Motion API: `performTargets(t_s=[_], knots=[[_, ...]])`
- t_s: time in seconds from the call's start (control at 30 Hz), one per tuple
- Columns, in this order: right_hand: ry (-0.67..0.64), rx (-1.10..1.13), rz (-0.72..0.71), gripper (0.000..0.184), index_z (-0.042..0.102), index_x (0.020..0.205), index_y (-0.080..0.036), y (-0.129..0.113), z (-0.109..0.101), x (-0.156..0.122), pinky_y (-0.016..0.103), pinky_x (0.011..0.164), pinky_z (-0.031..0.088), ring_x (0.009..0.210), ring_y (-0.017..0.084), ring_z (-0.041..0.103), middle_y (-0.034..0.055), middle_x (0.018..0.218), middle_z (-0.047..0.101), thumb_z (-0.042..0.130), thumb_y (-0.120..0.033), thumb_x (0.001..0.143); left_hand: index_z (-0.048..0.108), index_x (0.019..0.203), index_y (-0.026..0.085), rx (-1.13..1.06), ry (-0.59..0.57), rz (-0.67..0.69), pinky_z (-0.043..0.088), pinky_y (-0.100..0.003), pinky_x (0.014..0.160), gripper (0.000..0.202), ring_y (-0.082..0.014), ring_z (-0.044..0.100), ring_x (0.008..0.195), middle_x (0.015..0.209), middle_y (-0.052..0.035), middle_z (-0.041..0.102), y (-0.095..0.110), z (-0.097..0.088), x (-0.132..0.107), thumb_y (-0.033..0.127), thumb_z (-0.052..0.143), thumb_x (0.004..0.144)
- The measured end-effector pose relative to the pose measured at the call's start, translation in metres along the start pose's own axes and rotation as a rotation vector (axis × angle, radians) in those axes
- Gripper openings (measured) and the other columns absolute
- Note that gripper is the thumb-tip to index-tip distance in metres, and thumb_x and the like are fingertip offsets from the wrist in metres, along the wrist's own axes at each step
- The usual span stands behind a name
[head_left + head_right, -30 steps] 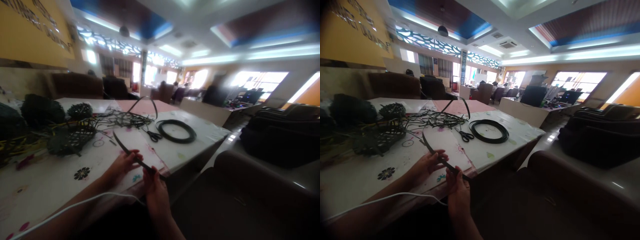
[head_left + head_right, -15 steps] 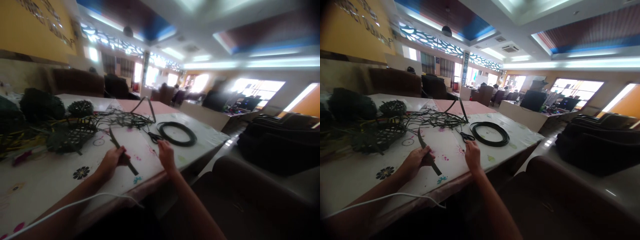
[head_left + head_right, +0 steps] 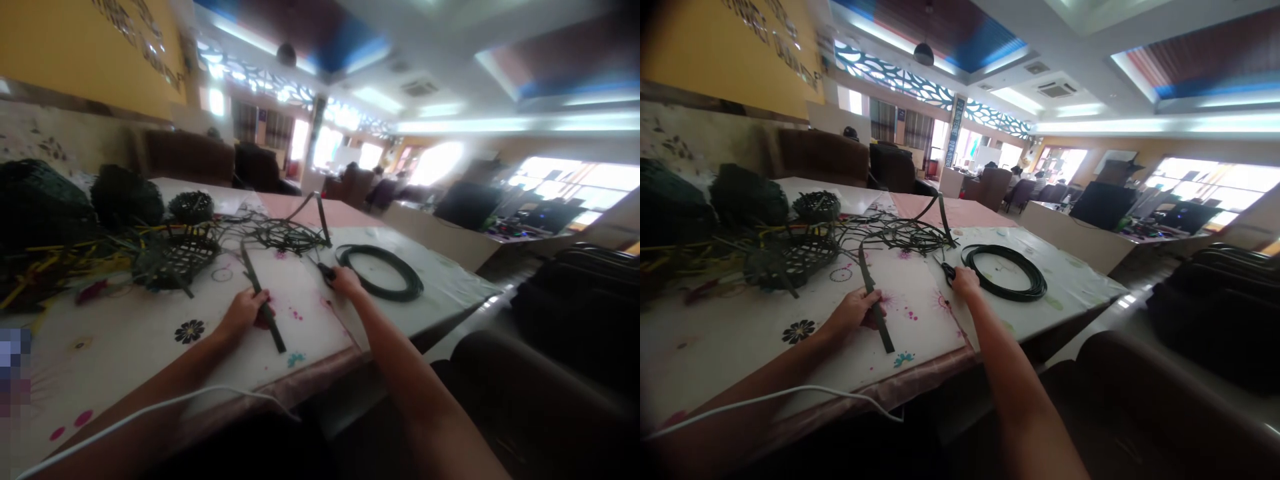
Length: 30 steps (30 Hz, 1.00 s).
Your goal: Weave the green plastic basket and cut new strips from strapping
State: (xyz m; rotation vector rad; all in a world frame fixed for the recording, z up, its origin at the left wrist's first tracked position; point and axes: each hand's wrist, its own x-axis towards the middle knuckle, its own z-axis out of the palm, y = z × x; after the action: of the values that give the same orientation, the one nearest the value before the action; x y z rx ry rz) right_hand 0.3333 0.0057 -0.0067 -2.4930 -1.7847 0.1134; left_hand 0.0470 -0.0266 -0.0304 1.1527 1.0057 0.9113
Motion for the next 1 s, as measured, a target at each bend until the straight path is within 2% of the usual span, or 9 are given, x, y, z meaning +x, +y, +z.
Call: performTargets(t_s=[0.17,0.3,0.43,0.53,0.6,0.7,0.8,0.9,1.0], knots=[[-0.130,0.166,-0.013,0.049,0.059,0.125,-0.015,-0.001,-0.015,-0.005,0.027,0.070,0.047,0.088,0.022,0.067,0.0136,0.100,0.070,0.071,-0.020,0.077,0.055,0.076,0.015,0.016,0.047,0.030,0.050,-0.028,0.040,0.027,-0.0177,0.061,0.043,0.059,-0.0032,0.063,0.003,-0.003,0.001,0.040,0.065,0.080],[-0.324,0.351,0.006,0.063,0.049,0.137,-0.020,0.009,-0.033,-0.029,0.021,0.046,0.037,0.051,0.015,0.063,0.0018,0.065,0.067,0.065,-0.017,0.077,0.055,0.075,0.015,-0.005,0.053,0.033,0.049,-0.026,0.039,0.025,-0.0173,0.060,0.044,0.057,-0.0027,0.061,0.006,-0.005,0.001,0.038,0.063,0.081],[-0.457,0.476,0.016,0.040,0.065,0.109,-0.016,0.026,-0.046,-0.068,0.019,0.036,0.025,0.036,0.009,0.047,-0.0043,0.049,0.054,0.072,-0.030,0.073,0.055,0.074,0.015,-0.031,0.050,0.041,0.049,-0.026,0.039,0.023,-0.0169,0.060,0.043,0.057,-0.0032,0.061,0.008,-0.005,-0.001,0.035,0.061,0.083],[-0.458,0.761,0.034,0.022,0.064,0.083,-0.014,0.036,-0.045,-0.109,0.019,0.036,0.028,0.035,0.007,0.040,-0.0056,0.046,0.049,0.070,-0.033,0.073,0.055,0.074,0.014,-0.059,0.045,0.038,0.050,-0.026,0.040,0.024,-0.0172,0.060,0.044,0.057,-0.0040,0.062,0.010,-0.004,-0.002,0.036,0.063,0.082],[-0.387,1.042,-0.002,0.023,0.060,0.088,-0.017,0.036,-0.037,-0.146,0.020,0.040,0.036,0.040,0.009,0.047,-0.0052,0.052,0.054,0.070,-0.031,0.072,0.056,0.075,0.014,-0.086,0.046,0.031,0.050,-0.026,0.040,0.023,-0.0172,0.060,0.044,0.057,-0.0043,0.062,0.013,-0.004,-0.004,0.035,0.063,0.083],[-0.394,1.348,-0.125,0.037,0.060,0.101,-0.017,0.027,-0.014,-0.209,0.023,0.053,0.045,0.060,0.015,0.062,0.0033,0.073,0.068,0.076,-0.033,0.071,0.056,0.075,0.014,-0.141,0.054,0.002,0.048,-0.024,0.039,0.019,-0.0160,0.060,0.044,0.056,-0.0038,0.061,0.020,-0.002,-0.009,0.028,0.058,0.086],[-0.388,1.606,-0.134,0.067,0.053,0.126,-0.019,0.007,0.018,-0.264,0.030,0.070,0.049,0.075,0.020,0.067,0.0069,0.087,0.070,0.080,-0.040,0.068,0.055,0.074,0.013,-0.182,0.054,-0.028,0.048,-0.023,0.039,0.018,-0.0150,0.059,0.044,0.056,-0.0033,0.060,0.027,0.001,-0.016,0.023,0.054,0.089],[-0.411,1.646,-0.054,0.069,0.053,0.128,-0.020,-0.013,0.048,-0.291,0.025,0.065,0.047,0.065,0.013,0.060,0.0015,0.078,0.064,0.079,-0.049,0.072,0.054,0.073,0.013,-0.187,0.045,-0.034,0.048,-0.023,0.039,0.018,-0.0143,0.059,0.044,0.056,-0.0026,0.059,0.031,0.005,-0.022,0.021,0.053,0.090],[-0.499,1.646,-0.087,0.077,0.058,0.119,-0.017,-0.026,0.064,-0.296,0.019,0.052,0.040,0.055,0.008,0.048,-0.0027,0.068,0.055,0.080,-0.065,0.063,0.054,0.074,0.013,-0.146,0.033,-0.033,0.048,-0.022,0.039,0.019,-0.0137,0.057,0.043,0.056,-0.0026,0.059,0.031,0.006,-0.025,0.022,0.051,0.091]])
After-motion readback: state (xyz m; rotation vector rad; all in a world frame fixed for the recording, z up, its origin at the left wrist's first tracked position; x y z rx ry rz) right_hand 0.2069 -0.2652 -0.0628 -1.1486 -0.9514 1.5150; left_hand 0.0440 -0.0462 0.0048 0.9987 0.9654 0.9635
